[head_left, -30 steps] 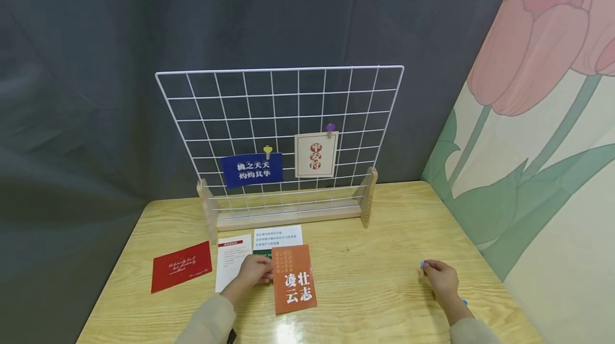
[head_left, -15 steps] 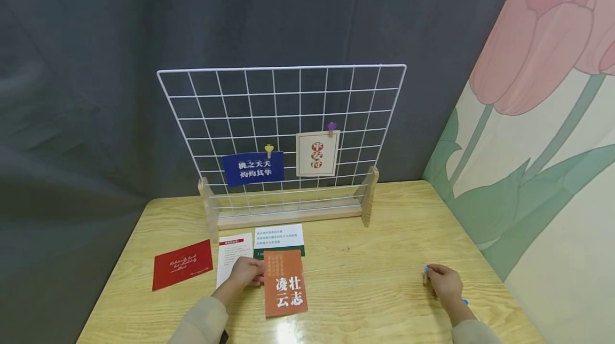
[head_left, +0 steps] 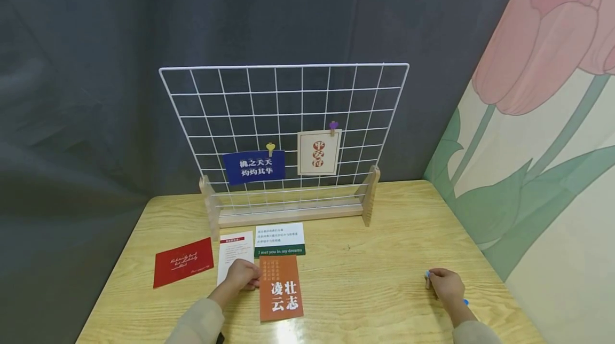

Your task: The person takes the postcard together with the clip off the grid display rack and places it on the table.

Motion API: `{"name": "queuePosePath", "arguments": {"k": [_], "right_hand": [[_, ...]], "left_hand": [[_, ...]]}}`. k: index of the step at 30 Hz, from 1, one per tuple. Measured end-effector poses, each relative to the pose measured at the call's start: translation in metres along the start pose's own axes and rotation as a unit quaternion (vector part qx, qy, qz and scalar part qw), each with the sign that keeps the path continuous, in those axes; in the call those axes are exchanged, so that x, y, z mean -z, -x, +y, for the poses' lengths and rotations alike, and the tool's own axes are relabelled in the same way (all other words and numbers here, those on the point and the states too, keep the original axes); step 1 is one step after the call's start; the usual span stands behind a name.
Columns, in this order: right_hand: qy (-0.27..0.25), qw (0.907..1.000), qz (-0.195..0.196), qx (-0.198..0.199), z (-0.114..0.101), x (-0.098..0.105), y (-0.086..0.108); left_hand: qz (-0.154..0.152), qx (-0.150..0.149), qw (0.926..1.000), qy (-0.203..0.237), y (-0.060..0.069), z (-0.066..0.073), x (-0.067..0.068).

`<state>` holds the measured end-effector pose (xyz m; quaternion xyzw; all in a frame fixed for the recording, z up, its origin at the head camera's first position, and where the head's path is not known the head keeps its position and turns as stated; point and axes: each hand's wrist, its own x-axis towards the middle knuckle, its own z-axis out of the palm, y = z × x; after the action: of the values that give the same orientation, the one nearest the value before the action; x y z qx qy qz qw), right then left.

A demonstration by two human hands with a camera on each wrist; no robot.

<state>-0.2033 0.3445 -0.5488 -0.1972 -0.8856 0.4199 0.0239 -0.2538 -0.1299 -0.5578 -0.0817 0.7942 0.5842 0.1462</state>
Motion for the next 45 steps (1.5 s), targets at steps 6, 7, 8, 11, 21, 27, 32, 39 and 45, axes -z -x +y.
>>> {"name": "queuePosePath", "arguments": {"k": [6, 7, 8, 11, 21, 27, 32, 39, 45], "right_hand": [[0.026, 0.9996, -0.009, 0.004, 0.001, 0.002, 0.0], [0.031, 0.9995, -0.011, 0.004, 0.001, 0.003, 0.0], [0.033, 0.9994, -0.015, 0.005, 0.001, 0.004, -0.001], [0.031, 0.9993, -0.022, 0.003, 0.001, 0.005, -0.001], [0.08, 0.9962, -0.024, 0.023, -0.002, 0.014, -0.002], [0.096, 0.9943, -0.027, 0.038, -0.01, 0.026, -0.006], [0.1, 0.9937, -0.031, 0.042, -0.017, 0.034, -0.011], [0.108, 0.9912, -0.055, 0.053, -0.03, 0.042, -0.016], [0.113, 0.9895, -0.065, 0.063, -0.034, 0.048, -0.025]], "left_hand": [[-0.001, 0.006, 0.9998, -0.019, 0.001, 0.002, 0.001], [-0.001, 0.008, 0.9997, -0.023, 0.001, 0.002, 0.001], [-0.001, 0.01, 0.9996, -0.026, 0.002, 0.002, 0.001], [0.001, 0.01, 0.9995, -0.029, 0.002, 0.001, 0.001], [0.028, -0.006, 0.9993, -0.023, 0.002, -0.001, 0.008], [0.057, -0.009, 0.9975, -0.042, -0.001, 0.005, 0.019], [0.075, -0.038, 0.9945, -0.062, -0.004, 0.011, 0.029], [0.078, -0.054, 0.9921, -0.082, -0.008, 0.022, 0.042], [0.089, -0.051, 0.9915, -0.08, -0.01, 0.038, 0.053]]}}
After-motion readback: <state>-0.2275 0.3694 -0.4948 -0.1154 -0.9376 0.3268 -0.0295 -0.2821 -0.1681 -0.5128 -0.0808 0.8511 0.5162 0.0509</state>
